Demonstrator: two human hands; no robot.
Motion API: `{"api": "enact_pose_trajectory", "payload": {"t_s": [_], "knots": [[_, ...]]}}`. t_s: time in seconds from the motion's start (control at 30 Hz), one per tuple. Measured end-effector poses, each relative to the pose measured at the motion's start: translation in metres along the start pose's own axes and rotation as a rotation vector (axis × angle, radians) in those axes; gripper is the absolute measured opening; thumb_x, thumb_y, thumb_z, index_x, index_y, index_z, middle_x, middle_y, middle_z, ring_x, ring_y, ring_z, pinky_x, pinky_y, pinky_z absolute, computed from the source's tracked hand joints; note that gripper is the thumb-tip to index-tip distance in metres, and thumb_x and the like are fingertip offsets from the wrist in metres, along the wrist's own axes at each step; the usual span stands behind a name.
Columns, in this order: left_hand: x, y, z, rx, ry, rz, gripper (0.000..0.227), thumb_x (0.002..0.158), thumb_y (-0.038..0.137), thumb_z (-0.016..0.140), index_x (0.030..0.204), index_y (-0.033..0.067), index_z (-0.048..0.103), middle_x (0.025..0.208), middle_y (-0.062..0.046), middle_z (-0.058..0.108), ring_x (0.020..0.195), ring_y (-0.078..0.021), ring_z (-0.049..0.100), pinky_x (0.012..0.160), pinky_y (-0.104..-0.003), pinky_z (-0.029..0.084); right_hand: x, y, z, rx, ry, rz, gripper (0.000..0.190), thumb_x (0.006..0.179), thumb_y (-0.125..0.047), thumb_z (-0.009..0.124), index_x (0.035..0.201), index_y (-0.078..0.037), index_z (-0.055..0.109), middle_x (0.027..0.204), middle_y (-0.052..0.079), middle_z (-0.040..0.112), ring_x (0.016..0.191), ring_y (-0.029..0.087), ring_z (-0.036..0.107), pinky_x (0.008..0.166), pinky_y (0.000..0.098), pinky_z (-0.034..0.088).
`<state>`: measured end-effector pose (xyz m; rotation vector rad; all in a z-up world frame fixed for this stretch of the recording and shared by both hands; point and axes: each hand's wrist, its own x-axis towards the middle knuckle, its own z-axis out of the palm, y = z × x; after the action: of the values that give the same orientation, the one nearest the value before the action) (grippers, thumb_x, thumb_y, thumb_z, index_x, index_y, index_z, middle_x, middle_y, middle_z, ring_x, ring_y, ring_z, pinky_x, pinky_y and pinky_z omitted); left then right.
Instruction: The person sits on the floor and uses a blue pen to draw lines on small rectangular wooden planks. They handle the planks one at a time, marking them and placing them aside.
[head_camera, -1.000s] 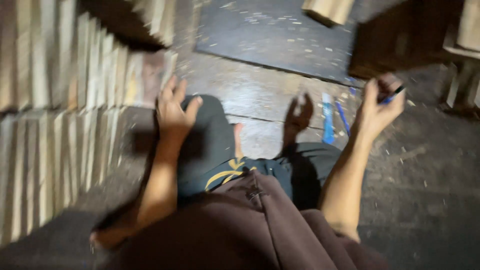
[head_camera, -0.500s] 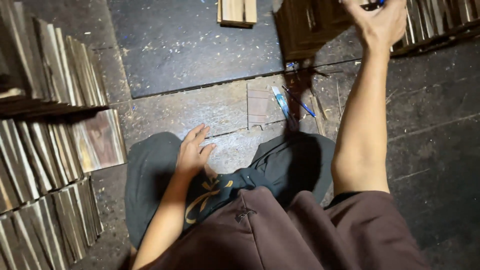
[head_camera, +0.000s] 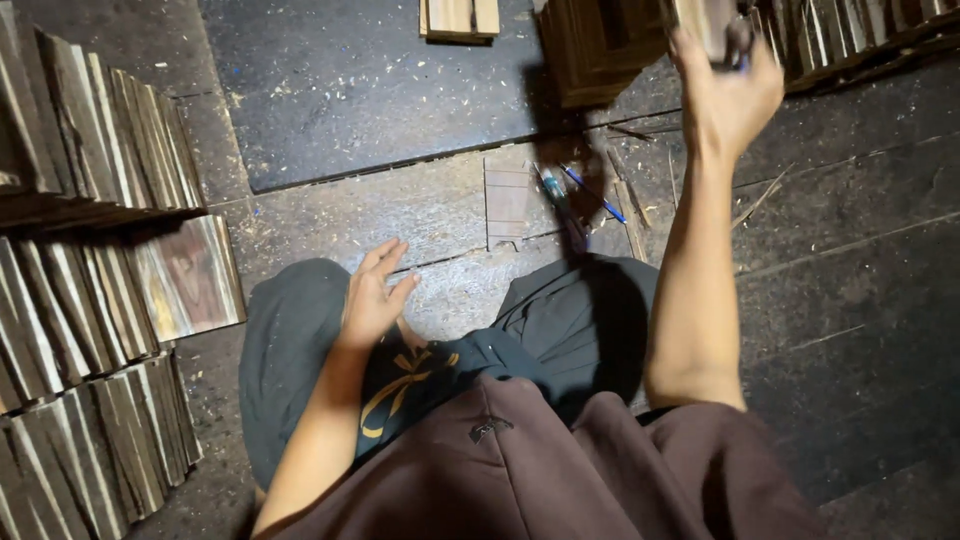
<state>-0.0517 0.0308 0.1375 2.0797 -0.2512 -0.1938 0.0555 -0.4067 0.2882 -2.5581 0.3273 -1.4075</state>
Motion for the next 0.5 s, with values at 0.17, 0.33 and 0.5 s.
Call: {"api": "enact_pose_trajectory", "payload": {"t_s": [0.17, 0.33, 0.5], "knots": [[0.013, -0.006, 0.002, -0.154, 0.002, -0.039, 0.052, 0.09, 0.013, 0.077, 0.14, 0.0066, 0.063, 0.137, -0.026, 0.059, 0.127, -0.0463, 0.057, 0.101, -0.051, 0.053, -0.03, -0.109, -0.104, 1.445, -0.332, 1.374, 0.07, 0.063, -0.06, 0.077, 0.09, 0.003, 0.061, 0.06, 0.021, 0.06, 0.038, 0.023, 0.054, 0.024, 0.0268, 0.044], [0.031, -0.02, 0.025, -0.517, 0.077, -0.074, 0.046, 0.098, 0.011, 0.069, 0.142, 0.0002, 0.057, 0.139, -0.034, 0.055, 0.13, -0.0491, 0.051, 0.104, -0.051, 0.05, -0.122, -0.111, -0.061, 1.818, -0.793, 1.657, 0.081, 0.069, -0.072, 0.067, 0.097, 0.004, 0.062, 0.084, 0.032, 0.068, 0.062, 0.031, 0.067, 0.031, 0.0216, 0.046], [0.052, -0.02, 0.038, -0.716, -0.005, -0.048, 0.055, 0.107, 0.025, 0.057, 0.156, 0.0069, 0.04, 0.148, -0.033, 0.05, 0.135, -0.0471, 0.052, 0.106, -0.058, 0.045, -0.197, -0.098, -0.005, 2.008, -1.092, 1.857, 0.089, 0.069, -0.078, 0.067, 0.108, 0.003, 0.063, 0.094, 0.03, 0.061, 0.069, 0.028, 0.053, 0.031, 0.0167, 0.039]]}}
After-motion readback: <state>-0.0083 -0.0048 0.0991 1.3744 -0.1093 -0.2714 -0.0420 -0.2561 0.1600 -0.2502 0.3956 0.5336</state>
